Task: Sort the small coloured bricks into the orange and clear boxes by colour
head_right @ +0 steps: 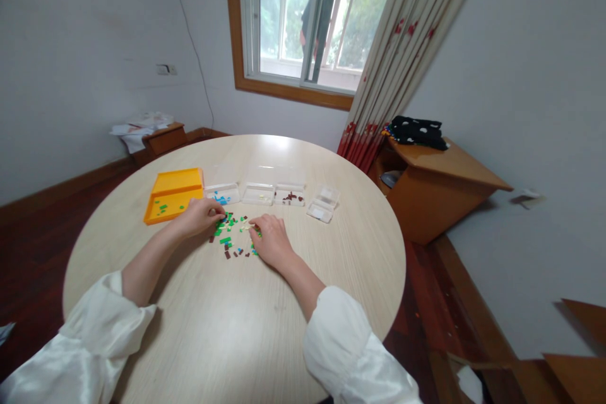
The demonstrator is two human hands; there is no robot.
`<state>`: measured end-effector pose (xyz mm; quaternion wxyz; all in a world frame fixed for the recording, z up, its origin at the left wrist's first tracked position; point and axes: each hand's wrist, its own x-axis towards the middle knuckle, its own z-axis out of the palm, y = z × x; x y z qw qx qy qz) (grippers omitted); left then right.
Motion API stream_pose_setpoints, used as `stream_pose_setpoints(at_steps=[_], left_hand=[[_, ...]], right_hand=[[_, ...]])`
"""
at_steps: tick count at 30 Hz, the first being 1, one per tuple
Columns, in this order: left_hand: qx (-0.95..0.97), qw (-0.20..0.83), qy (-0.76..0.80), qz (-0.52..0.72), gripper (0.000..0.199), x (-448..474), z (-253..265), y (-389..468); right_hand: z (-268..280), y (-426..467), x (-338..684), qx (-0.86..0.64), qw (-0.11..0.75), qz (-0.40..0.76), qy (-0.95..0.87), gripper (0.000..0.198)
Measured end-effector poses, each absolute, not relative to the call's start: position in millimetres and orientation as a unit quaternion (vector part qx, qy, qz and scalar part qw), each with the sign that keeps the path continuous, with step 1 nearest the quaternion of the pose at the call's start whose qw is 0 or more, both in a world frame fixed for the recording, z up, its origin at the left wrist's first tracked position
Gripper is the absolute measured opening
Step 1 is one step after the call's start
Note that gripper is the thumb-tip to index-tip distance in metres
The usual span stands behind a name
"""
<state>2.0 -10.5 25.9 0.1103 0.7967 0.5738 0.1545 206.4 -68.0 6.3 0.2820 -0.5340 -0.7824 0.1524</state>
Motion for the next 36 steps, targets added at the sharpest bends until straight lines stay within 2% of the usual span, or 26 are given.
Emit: stream_pose_setpoints(at_steps=[10,36], left_hand=[[0.784,0.147,0.596,0.095,0.021,5,39,-18],[0.788,0.098,0.602,0.08,0.019,0,28,-11]], right_hand=[[8,-68,205,-0.532,0.277,0.156,-0.785,0.016],[6,-68,206,-0.528,0.283,0.158,-0.785,0.016]])
